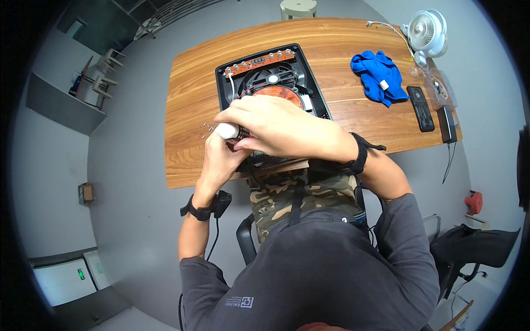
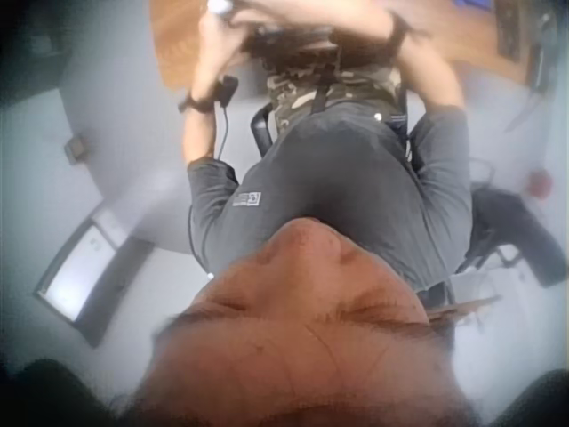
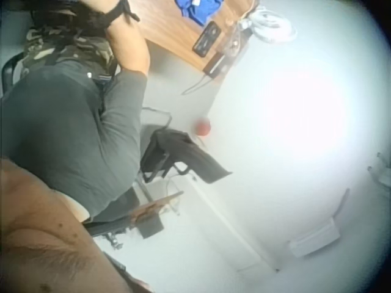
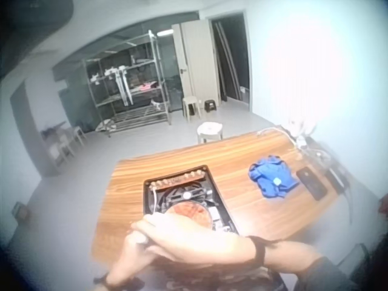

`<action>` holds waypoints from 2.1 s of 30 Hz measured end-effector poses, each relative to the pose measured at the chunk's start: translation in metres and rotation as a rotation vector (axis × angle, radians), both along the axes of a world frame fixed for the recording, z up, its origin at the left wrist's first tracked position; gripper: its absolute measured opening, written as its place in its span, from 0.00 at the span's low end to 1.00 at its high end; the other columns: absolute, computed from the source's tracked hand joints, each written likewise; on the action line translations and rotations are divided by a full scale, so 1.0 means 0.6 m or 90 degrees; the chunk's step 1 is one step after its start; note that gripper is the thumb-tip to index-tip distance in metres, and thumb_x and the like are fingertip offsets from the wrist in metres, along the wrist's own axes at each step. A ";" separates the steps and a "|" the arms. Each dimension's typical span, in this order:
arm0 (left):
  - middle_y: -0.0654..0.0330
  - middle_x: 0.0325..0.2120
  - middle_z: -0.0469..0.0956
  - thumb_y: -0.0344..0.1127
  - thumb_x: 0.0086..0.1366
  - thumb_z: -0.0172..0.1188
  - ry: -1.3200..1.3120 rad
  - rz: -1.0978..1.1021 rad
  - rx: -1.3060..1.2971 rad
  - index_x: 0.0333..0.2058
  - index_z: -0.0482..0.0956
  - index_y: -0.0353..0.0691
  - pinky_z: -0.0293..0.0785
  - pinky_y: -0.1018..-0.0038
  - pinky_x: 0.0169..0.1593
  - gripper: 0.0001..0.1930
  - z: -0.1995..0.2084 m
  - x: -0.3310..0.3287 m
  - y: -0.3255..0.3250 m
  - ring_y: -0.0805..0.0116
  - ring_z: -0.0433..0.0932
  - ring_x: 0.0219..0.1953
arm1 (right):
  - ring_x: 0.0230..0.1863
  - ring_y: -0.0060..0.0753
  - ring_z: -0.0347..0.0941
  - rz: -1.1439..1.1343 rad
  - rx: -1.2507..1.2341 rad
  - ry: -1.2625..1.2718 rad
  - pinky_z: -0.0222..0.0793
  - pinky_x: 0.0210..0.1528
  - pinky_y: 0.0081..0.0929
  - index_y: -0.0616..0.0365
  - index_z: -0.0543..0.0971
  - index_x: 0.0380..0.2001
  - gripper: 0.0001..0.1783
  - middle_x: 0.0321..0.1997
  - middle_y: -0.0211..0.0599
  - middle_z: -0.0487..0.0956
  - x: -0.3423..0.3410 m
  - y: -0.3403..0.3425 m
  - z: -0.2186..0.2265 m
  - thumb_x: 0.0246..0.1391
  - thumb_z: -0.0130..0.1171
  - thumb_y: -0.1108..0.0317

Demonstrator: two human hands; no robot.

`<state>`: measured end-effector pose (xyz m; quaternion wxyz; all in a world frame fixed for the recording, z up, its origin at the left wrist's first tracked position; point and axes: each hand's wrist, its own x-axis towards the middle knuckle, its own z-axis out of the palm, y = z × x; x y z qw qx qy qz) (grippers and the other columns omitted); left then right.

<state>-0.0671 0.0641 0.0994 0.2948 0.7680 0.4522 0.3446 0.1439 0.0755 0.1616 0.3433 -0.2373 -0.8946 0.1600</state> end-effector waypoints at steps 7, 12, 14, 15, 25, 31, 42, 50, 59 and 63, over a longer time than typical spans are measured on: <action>0.61 0.30 0.80 0.29 0.58 0.72 -0.008 -0.024 -0.040 0.37 0.80 0.32 0.73 0.76 0.33 0.12 0.003 -0.017 -0.006 0.75 0.74 0.27 | 0.50 0.49 0.77 0.002 -0.011 0.018 0.74 0.51 0.41 0.59 0.72 0.61 0.31 0.51 0.46 0.77 0.009 -0.010 -0.010 0.54 0.67 0.68; 0.60 0.30 0.81 0.29 0.58 0.73 -0.086 -0.006 0.024 0.39 0.80 0.33 0.72 0.75 0.32 0.13 -0.004 0.000 -0.009 0.74 0.74 0.28 | 0.45 0.49 0.76 -0.025 -0.002 0.008 0.73 0.47 0.42 0.53 0.70 0.64 0.35 0.44 0.42 0.74 -0.005 -0.011 -0.007 0.52 0.69 0.67; 0.60 0.30 0.81 0.29 0.58 0.73 -0.086 0.016 0.015 0.40 0.80 0.33 0.72 0.74 0.32 0.14 0.000 0.006 -0.009 0.74 0.75 0.28 | 0.46 0.49 0.76 -0.022 -0.017 -0.005 0.72 0.48 0.42 0.54 0.70 0.64 0.35 0.45 0.42 0.74 -0.002 -0.008 -0.008 0.52 0.69 0.68; 0.60 0.30 0.81 0.29 0.58 0.73 -0.082 0.022 0.009 0.41 0.80 0.33 0.72 0.74 0.32 0.14 0.002 0.009 -0.010 0.74 0.75 0.28 | 0.47 0.49 0.76 -0.020 -0.024 -0.012 0.71 0.49 0.42 0.54 0.70 0.64 0.36 0.45 0.42 0.74 0.000 -0.007 -0.010 0.52 0.69 0.68; 0.55 0.28 0.82 0.28 0.56 0.74 -0.090 -0.013 0.067 0.40 0.80 0.32 0.77 0.69 0.37 0.15 -0.015 0.004 -0.009 0.64 0.80 0.29 | 0.48 0.51 0.75 -0.015 -0.018 0.001 0.70 0.54 0.42 0.56 0.72 0.60 0.33 0.48 0.44 0.74 0.005 -0.019 -0.001 0.51 0.70 0.66; 0.59 0.38 0.80 0.27 0.57 0.72 -0.075 0.041 -0.009 0.46 0.77 0.32 0.77 0.72 0.44 0.19 -0.012 0.018 -0.015 0.70 0.78 0.39 | 0.50 0.49 0.76 0.000 0.026 0.027 0.70 0.52 0.40 0.56 0.73 0.58 0.31 0.47 0.43 0.77 0.003 -0.010 -0.011 0.51 0.70 0.65; 0.56 0.32 0.83 0.29 0.57 0.73 -0.108 0.032 0.045 0.42 0.80 0.32 0.77 0.68 0.38 0.16 -0.022 0.009 -0.015 0.67 0.80 0.32 | 0.48 0.47 0.75 -0.028 0.046 0.045 0.71 0.51 0.40 0.55 0.72 0.62 0.34 0.50 0.40 0.75 -0.003 -0.015 -0.014 0.51 0.70 0.66; 0.56 0.31 0.82 0.30 0.58 0.72 -0.059 -0.007 -0.045 0.40 0.79 0.31 0.76 0.69 0.38 0.14 -0.020 -0.014 -0.012 0.70 0.79 0.33 | 0.53 0.51 0.75 0.069 -0.067 0.044 0.69 0.55 0.41 0.58 0.70 0.63 0.32 0.53 0.42 0.75 0.021 0.003 -0.026 0.55 0.67 0.67; 0.56 0.37 0.83 0.33 0.56 0.75 -0.118 0.037 0.012 0.44 0.78 0.32 0.75 0.73 0.38 0.20 -0.034 0.008 -0.008 0.71 0.80 0.34 | 0.53 0.50 0.75 0.023 -0.046 0.035 0.69 0.53 0.43 0.59 0.69 0.63 0.35 0.53 0.46 0.75 0.002 -0.008 -0.015 0.51 0.69 0.70; 0.59 0.35 0.81 0.31 0.58 0.73 -0.079 -0.002 -0.050 0.41 0.79 0.32 0.70 0.74 0.30 0.16 -0.037 -0.009 -0.002 0.76 0.73 0.28 | 0.55 0.49 0.75 0.072 -0.074 0.063 0.69 0.55 0.43 0.60 0.69 0.63 0.35 0.52 0.47 0.77 0.017 0.001 -0.022 0.52 0.67 0.73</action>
